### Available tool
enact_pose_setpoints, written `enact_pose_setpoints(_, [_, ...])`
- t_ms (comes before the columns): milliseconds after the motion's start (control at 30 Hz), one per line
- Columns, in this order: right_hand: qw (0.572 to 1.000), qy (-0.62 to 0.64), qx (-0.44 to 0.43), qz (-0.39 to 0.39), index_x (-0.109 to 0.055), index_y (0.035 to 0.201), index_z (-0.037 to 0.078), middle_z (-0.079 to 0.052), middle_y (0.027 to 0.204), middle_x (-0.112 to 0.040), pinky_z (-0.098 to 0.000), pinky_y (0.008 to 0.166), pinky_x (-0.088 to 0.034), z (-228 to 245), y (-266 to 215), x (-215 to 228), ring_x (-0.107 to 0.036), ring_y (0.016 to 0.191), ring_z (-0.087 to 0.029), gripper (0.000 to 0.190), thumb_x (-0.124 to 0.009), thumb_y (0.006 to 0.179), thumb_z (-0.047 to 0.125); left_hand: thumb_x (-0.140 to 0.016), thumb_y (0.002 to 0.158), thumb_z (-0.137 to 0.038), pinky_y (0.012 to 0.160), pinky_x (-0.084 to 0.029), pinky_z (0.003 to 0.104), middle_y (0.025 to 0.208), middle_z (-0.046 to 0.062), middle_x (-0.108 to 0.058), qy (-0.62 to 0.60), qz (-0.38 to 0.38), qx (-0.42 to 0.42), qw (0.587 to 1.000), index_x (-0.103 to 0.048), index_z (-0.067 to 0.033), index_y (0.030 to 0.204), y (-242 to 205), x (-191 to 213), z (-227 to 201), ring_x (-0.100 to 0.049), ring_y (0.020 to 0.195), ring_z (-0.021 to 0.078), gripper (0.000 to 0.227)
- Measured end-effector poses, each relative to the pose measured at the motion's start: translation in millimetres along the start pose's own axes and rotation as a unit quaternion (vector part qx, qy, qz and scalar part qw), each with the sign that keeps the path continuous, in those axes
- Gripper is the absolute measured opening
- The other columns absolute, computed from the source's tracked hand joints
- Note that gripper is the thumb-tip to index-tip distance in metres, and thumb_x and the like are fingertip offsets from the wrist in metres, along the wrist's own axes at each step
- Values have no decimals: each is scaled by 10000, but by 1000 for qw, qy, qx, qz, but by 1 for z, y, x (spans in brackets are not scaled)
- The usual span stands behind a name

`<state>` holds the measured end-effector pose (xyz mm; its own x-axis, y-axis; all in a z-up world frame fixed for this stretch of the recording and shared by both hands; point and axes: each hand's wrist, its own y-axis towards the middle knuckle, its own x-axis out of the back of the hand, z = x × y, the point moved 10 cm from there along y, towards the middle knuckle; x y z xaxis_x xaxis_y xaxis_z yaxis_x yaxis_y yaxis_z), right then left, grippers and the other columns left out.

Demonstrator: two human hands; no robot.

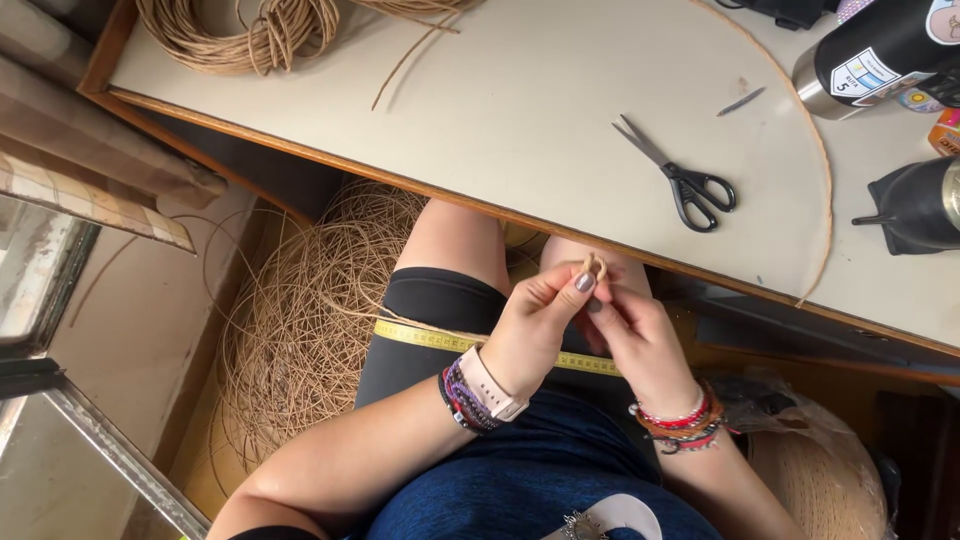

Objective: Measuring and cutting natural wicker fibers to specific lengths using a tape measure and scissors.

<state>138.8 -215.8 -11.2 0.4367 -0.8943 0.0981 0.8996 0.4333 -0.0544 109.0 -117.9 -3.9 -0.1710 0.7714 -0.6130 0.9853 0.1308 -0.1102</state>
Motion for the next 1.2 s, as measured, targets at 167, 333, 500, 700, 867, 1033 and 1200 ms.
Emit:
enact_pose_setpoints(167, [949,300,-73,63,-649,976,18,-71,918,-613,-488,903,-542,14,-8,-34,-593,944,-180,281,-574,1042,281,-469,1125,-201,874,-624,272,1176,135,-710,-184,-26,5,982,-608,-57,966,20,2,4,-767,934,139,255])
enact_pose_setpoints(333, [972,175,-130,93,-582,789,-3,80,649,-305,-193,478,-234,-28,-23,9,-267,569,-12,393,-424,1099,179,-551,1073,-190,895,-617,295,1144,84,-701,-238,-89,-81,964,-655,-76,1028,49,56,-64,-744,990,201,160])
enact_pose_setpoints(500, [958,-80,-266,67,-633,1207,-40,-140,965,-680,-290,734,-515,-73,-47,113,-629,851,-190,329,-471,1067,210,-600,1010,-142,966,-582,416,1237,153,-678,-254,-176,-55,949,-679,-44,1036,43,122,-75,-684,1075,303,128])
enact_pose_setpoints(700, [918,-342,-98,175,-589,796,152,32,696,-579,-258,667,-415,-5,-31,78,-509,638,-122,358,-451,1044,370,-568,1116,-208,1417,-154,545,1728,248,-85,519,-208,-322,764,-125,-36,1651,-21,64,-134,-139,1671,430,716])
enact_pose_setpoints(867, [884,-405,-37,229,-556,679,53,-102,595,-666,-430,591,-412,-9,-25,24,-535,538,-262,301,-526,961,154,-579,1002,-461,470,-490,462,878,55,-722,683,209,-247,655,-377,-59,1549,-38,-40,-2,-674,584,288,708])
enact_pose_setpoints(1033, [863,-442,-141,200,-710,970,184,50,763,-782,-284,725,-514,-8,-37,98,-726,700,-111,192,-568,975,314,-468,983,-183,314,-395,419,776,-31,-651,742,220,-262,576,-625,-199,1078,-27,2,-46,-603,435,201,185])
enact_pose_setpoints(1200, [865,-431,-232,114,-654,866,76,11,768,-724,-209,807,-490,-6,-56,173,-663,748,-97,338,-492,1071,290,-538,893,-130,301,-469,419,880,-3,-700,819,170,-207,508,-706,-275,1147,1,65,-91,-662,451,242,337])
